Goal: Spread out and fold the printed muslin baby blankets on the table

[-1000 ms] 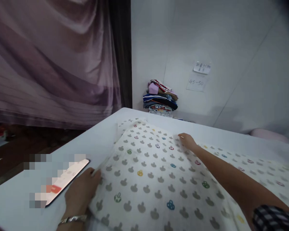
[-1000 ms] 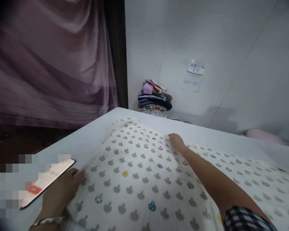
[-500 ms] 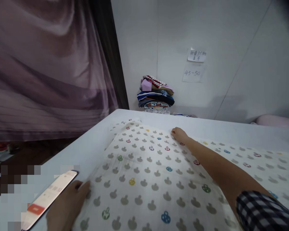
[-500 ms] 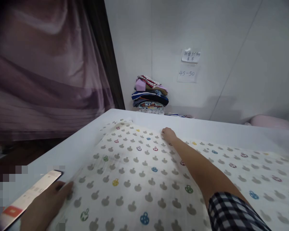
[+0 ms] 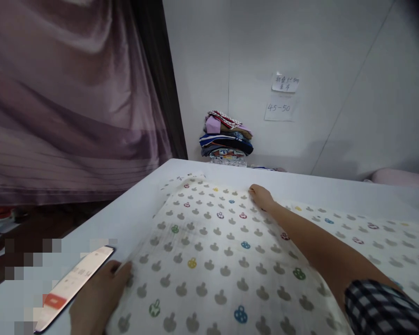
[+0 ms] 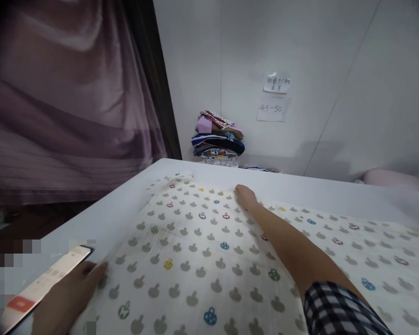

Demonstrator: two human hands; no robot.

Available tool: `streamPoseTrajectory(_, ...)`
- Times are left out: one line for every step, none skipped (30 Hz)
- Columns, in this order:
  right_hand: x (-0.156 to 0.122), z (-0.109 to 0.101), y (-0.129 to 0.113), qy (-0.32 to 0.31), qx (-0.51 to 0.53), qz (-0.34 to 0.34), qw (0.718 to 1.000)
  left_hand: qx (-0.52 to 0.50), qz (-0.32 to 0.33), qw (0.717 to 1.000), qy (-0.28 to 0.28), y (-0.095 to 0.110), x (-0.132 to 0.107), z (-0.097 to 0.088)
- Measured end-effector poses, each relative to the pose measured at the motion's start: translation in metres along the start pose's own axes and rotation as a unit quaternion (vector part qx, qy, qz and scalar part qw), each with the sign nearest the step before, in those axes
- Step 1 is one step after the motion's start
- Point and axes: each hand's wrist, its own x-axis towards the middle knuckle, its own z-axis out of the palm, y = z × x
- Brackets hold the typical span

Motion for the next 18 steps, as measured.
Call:
streamPoseTrajectory(0.004, 0.002, 0.0, 0.002, -0.001, 0.011, 1.0, 0.001, 0.002, 1.0, -0.01, 0.0, 0.0, 0.0)
streamPoseTrajectory(0.008, 0.003, 0.0, 0.002, -0.003, 0.02, 1.0, 0.001, 0.004, 1.0, -0.017, -0.001, 0.0, 0.0)
streamPoseTrajectory(0.012, 0.005, 0.0, 0.002, -0.005, 0.026, 1.0, -0.001, 0.004, 1.0, -0.018, -0.001, 0.0, 0.0)
streamPoseTrajectory(0.015, 0.007, 0.0, 0.001, -0.008, 0.029, 1.0, -0.004, 0.006, 1.0, -0.019, -0.002, 0.0, 0.0)
streamPoseTrajectory(0.017, 0.008, 0.0, 0.002, -0.012, 0.03, 0.999, -0.008, 0.006, 1.0, -0.016, -0.003, 0.0, 0.0)
streamPoseTrajectory(0.017, 0.008, -0.001, 0.004, -0.015, 0.029, 0.999, -0.012, 0.006, 1.0, -0.012, -0.004, 0.0, 0.0)
streamPoseTrajectory(0.017, 0.008, -0.002, 0.007, -0.019, 0.026, 0.999, -0.016, 0.007, 1.0, -0.009, -0.005, 0.001, 0.0)
streamPoseTrajectory(0.015, 0.007, -0.005, 0.013, -0.021, 0.022, 0.999, -0.018, 0.008, 1.0, -0.005, -0.006, 0.001, 0.001)
streamPoseTrajectory(0.011, 0.007, -0.009, 0.019, -0.023, 0.015, 0.999, -0.019, 0.009, 1.0, -0.002, -0.007, 0.001, 0.001)
streamPoseTrajectory(0.006, 0.007, -0.014, 0.026, -0.024, 0.007, 0.999, -0.02, 0.01, 1.0, -0.001, -0.007, 0.001, 0.001)
streamPoseTrajectory(-0.002, 0.007, -0.02, 0.032, -0.022, -0.01, 0.999, -0.021, 0.012, 1.0, -0.002, -0.007, 0.001, 0.001)
streamPoseTrajectory(-0.01, 0.008, -0.028, 0.033, -0.017, -0.036, 0.999, -0.023, 0.014, 1.0, -0.007, -0.007, 0.0, 0.0)
streamPoseTrajectory(-0.019, 0.01, -0.036, 0.026, -0.009, -0.069, 0.997, -0.024, 0.015, 1.0, -0.011, -0.007, 0.0, -0.001)
streamPoseTrajectory(-0.028, 0.012, -0.045, 0.008, 0.0, -0.1, 0.995, -0.025, 0.014, 0.999, -0.015, -0.006, 0.0, -0.001)
streamPoseTrajectory(-0.036, 0.014, -0.054, -0.018, 0.011, -0.124, 0.992, -0.025, 0.014, 0.999, -0.016, -0.006, 0.0, -0.002)
streamPoseTrajectory(-0.043, 0.016, -0.063, -0.051, 0.022, -0.138, 0.989, -0.024, 0.014, 0.999, -0.016, -0.006, 0.0, -0.002)
streamPoseTrajectory(-0.049, 0.017, -0.07, -0.082, 0.03, -0.136, 0.987, -0.021, 0.017, 0.999, -0.017, -0.007, 0.0, -0.002)
streamPoseTrajectory(-0.053, 0.018, -0.076, -0.105, 0.036, -0.128, 0.986, -0.018, 0.019, 0.999, -0.02, -0.009, 0.002, -0.001)
